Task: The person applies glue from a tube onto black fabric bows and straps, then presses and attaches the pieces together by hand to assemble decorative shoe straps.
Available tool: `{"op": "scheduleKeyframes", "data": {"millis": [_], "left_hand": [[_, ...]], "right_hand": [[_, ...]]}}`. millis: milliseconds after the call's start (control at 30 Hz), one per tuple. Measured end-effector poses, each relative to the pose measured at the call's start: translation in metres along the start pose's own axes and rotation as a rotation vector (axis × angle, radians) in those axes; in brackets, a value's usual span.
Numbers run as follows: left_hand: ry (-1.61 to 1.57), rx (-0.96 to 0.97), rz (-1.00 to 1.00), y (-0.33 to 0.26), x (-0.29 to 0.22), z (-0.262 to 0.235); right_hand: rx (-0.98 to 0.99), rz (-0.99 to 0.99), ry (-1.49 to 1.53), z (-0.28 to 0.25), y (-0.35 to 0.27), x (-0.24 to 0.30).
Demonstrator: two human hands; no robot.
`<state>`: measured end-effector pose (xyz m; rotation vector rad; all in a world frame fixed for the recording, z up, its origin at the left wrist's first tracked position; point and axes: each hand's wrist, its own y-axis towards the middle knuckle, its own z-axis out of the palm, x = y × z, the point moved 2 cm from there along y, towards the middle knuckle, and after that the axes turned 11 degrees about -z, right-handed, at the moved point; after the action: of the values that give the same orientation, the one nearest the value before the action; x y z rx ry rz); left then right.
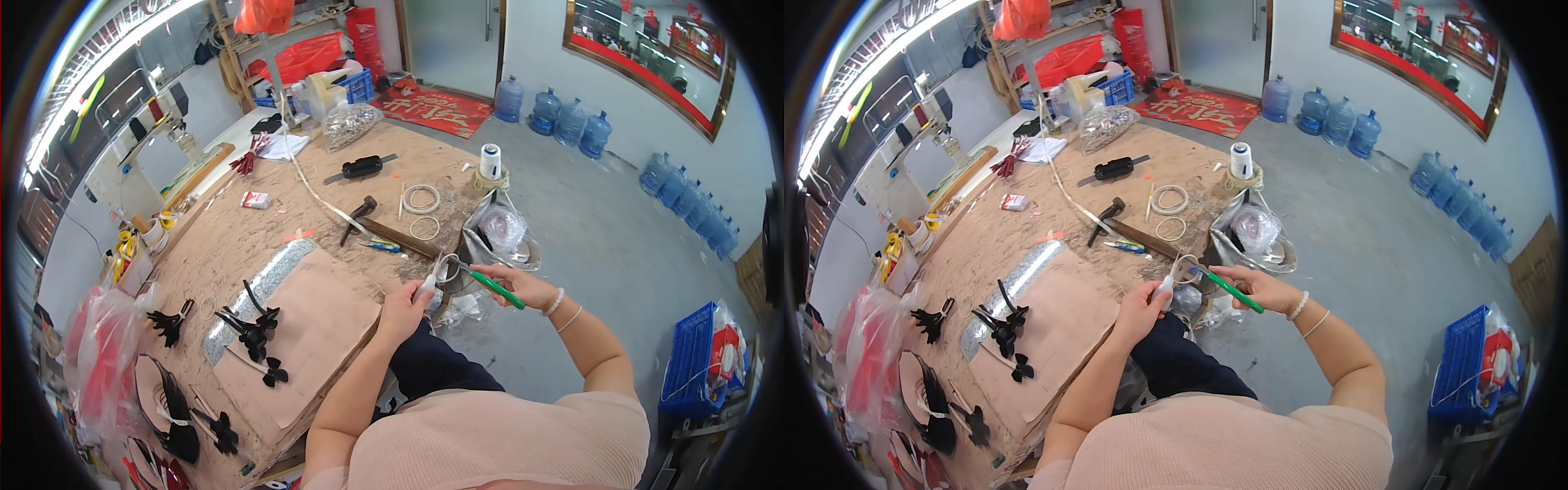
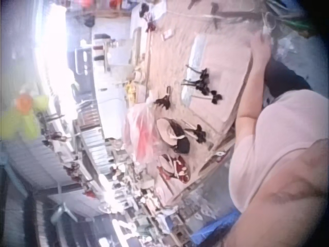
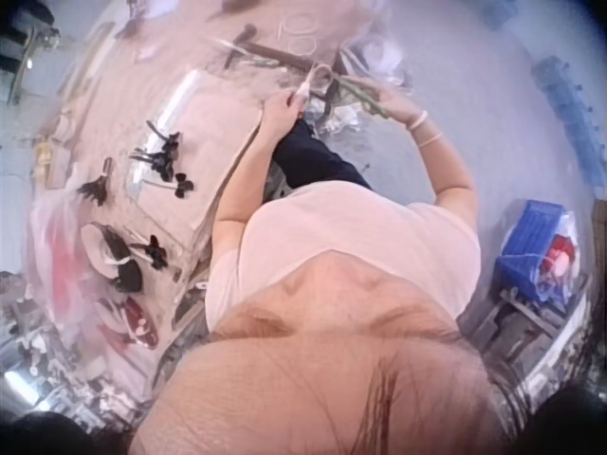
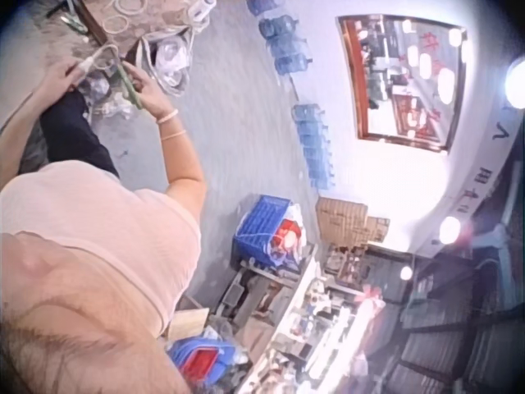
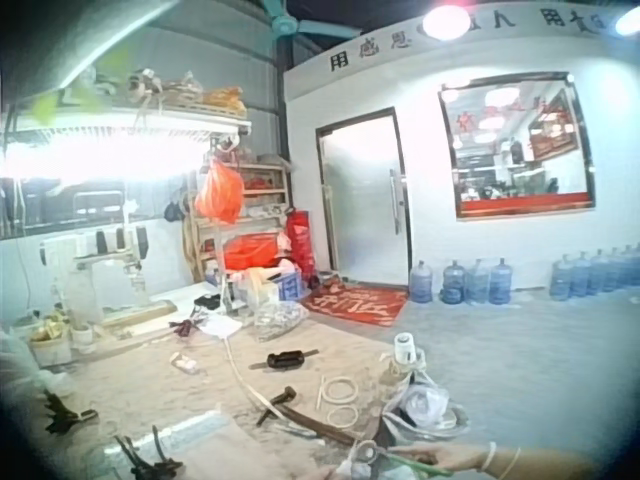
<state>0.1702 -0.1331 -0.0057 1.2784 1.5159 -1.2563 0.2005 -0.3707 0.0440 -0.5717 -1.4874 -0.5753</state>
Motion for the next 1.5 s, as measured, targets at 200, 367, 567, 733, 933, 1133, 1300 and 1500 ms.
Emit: {"op": "scheduleKeyframes", "data": {"millis": [200,367,567,733,933,1133,1300,1500], "left_hand": [[0.072,0.063,0.032,0.006,0.0,0.015],[0.125,0.131,0.042,0.01,0.003,0.025],[0.277,0.25,0.174,0.013,0.002,0.064],[0.32,0.331,0.171,0.013,0.017,0.117],[-0.007,0.314,0.126,0.002,0.033,0.112],[-0.257,0.069,0.029,-0.038,0.015,0.036],[-0.465,-0.329,0.239,-0.073,0.016,-0.022],[-0.392,-0.688,0.179,-0.117,0.026,-0.078]], "right_hand": [[-0.04,-0.017,-0.094,-0.007,-0.02,-0.006],[-0.098,0.01,-0.074,-0.01,-0.037,-0.013],[-0.292,0.119,-0.12,-0.007,-0.097,-0.032],[-0.808,0.221,0.252,0.007,-0.181,-0.082],[-0.903,-0.075,-0.559,-0.011,-0.134,-0.093],[-0.561,-0.361,-1.114,-0.035,0.083,-0.029],[-0.469,-0.536,-1.481,-0.008,0.175,-0.011],[0.229,-0.28,0.137,0.166,0.137,-0.032]]}}
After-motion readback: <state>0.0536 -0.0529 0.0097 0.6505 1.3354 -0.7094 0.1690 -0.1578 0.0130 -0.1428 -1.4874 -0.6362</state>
